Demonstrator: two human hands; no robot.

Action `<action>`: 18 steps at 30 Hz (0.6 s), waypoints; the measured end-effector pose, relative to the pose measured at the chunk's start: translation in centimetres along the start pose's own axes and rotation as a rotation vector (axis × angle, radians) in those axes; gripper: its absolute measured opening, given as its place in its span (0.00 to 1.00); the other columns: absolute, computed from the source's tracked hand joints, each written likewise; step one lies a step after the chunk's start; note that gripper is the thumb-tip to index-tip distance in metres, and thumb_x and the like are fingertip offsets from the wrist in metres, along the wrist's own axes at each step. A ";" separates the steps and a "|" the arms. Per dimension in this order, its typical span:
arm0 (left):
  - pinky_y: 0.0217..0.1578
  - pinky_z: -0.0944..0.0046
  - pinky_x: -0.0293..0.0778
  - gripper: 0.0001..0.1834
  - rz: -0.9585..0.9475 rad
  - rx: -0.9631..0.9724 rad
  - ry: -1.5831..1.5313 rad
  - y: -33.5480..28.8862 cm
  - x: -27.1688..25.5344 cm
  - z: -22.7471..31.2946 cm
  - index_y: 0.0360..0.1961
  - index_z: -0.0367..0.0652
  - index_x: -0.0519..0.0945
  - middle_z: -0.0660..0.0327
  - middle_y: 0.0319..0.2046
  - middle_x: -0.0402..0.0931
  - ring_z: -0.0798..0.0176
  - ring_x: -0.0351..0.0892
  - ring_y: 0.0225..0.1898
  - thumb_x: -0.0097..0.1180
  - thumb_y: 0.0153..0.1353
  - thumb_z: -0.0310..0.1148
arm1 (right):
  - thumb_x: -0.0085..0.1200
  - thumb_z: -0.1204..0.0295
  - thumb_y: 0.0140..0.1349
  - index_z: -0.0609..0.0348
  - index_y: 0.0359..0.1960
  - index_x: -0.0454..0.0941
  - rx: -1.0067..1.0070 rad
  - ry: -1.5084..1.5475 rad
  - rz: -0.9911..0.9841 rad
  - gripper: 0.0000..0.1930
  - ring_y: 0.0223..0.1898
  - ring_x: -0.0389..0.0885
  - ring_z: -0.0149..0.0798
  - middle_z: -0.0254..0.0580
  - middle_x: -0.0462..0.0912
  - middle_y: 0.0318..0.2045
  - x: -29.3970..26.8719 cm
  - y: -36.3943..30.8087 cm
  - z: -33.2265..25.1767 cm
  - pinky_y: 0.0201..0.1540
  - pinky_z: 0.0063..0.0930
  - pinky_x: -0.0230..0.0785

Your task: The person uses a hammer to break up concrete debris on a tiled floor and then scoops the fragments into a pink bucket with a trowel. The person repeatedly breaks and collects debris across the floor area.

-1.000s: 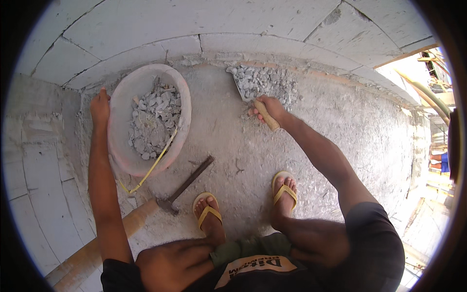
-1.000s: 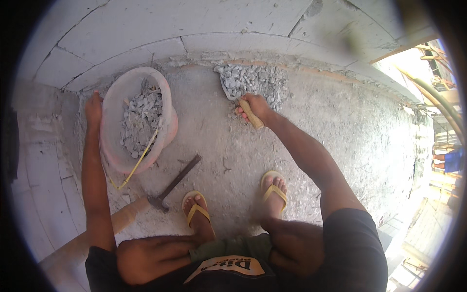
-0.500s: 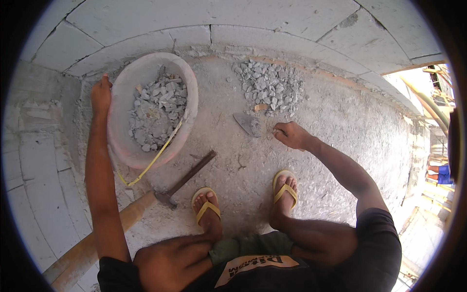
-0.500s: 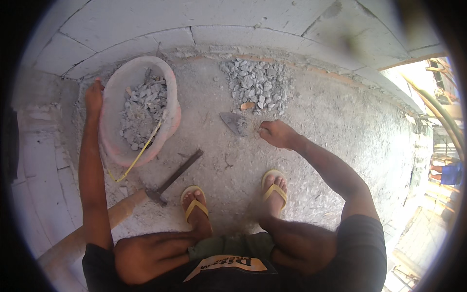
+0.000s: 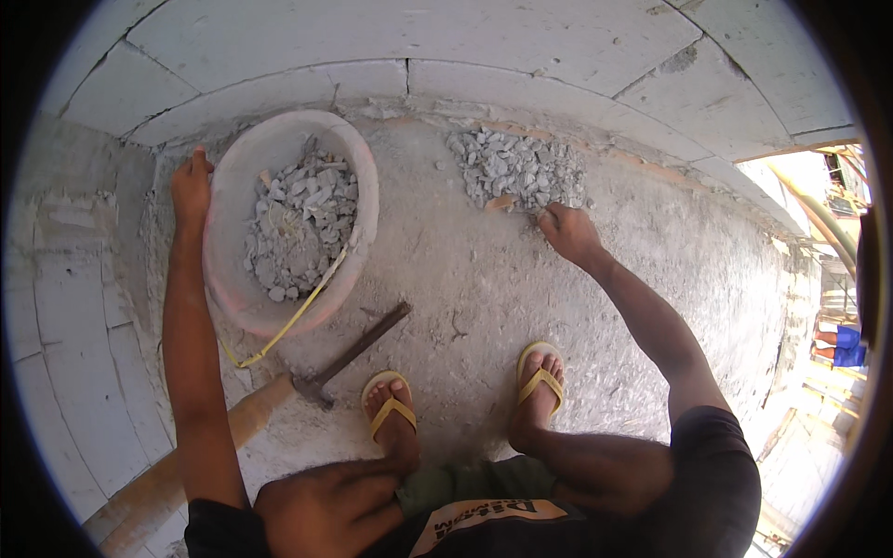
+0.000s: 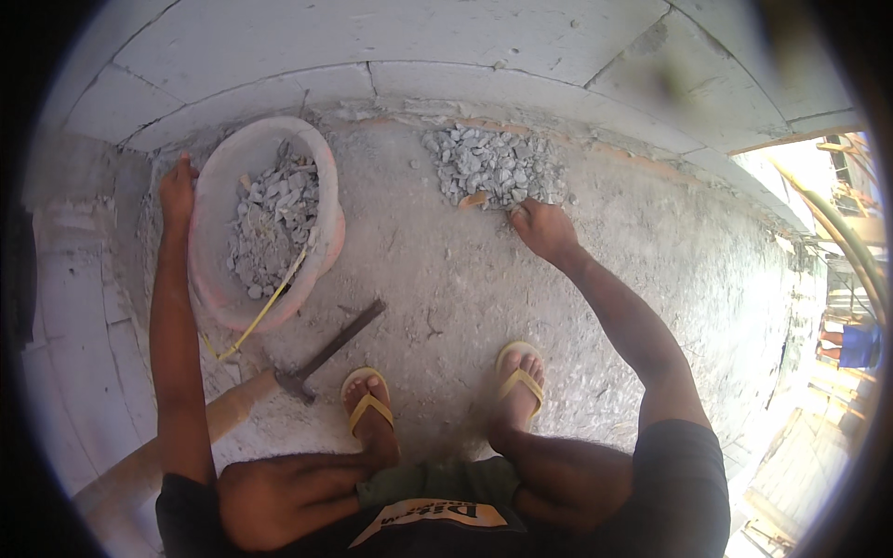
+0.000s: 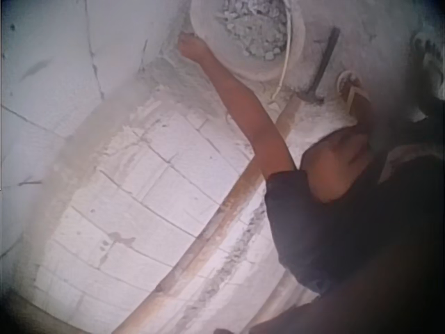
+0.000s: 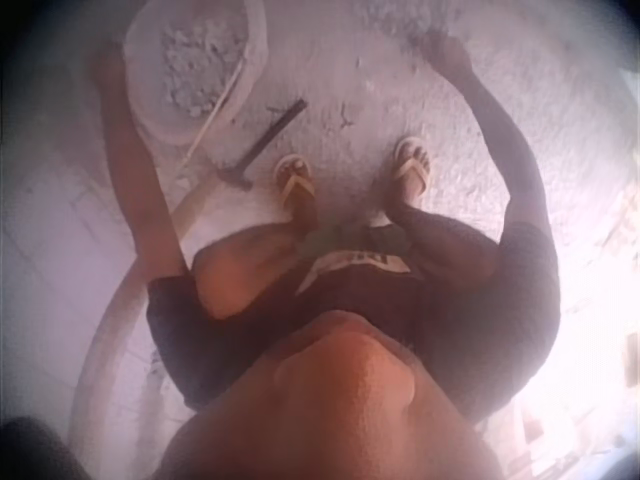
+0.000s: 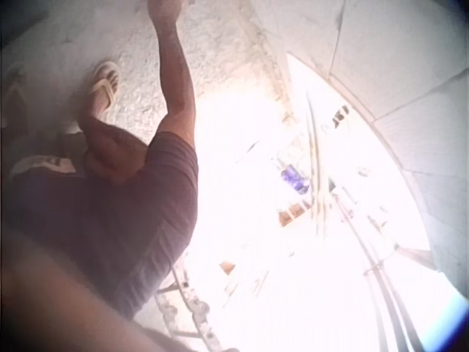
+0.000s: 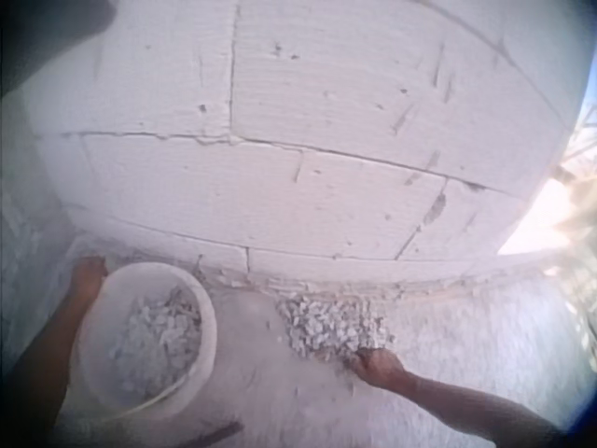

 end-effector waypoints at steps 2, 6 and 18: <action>0.42 0.52 0.71 0.33 0.004 -0.025 -0.013 0.1 0.2 -0.1 0.30 0.29 0.83 0.45 0.29 0.82 0.48 0.80 0.34 0.45 0.70 0.54 | 0.51 0.60 0.63 0.62 0.41 0.80 0.009 0.007 0.052 0.16 0.38 0.82 0.62 0.63 0.82 0.32 0.5 0.2 0.0 0.43 0.53 0.73; 0.41 0.53 0.71 0.33 0.020 0.017 -0.006 0.2 0.2 -0.3 0.29 0.30 0.83 0.46 0.28 0.81 0.49 0.79 0.33 0.46 0.70 0.54 | 0.51 0.59 0.63 0.62 0.41 0.80 0.025 -0.007 0.093 0.17 0.38 0.82 0.63 0.62 0.83 0.32 1.4 1.8 -0.7 0.43 0.54 0.73; 0.41 0.52 0.71 0.31 0.026 -0.021 -0.021 -1.0 -0.5 1.7 0.30 0.30 0.82 0.44 0.28 0.81 0.46 0.79 0.34 0.45 0.69 0.52 | 0.53 0.60 0.63 0.61 0.43 0.81 0.004 0.004 0.114 0.17 0.40 0.82 0.62 0.62 0.83 0.34 -0.5 0.0 -2.6 0.44 0.52 0.74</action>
Point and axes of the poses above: each hand's wrist, its own y-axis towards the middle knuckle, its own x-axis out of the palm, z = x × y, the point moved 6 cm from there along y, towards the middle knuckle
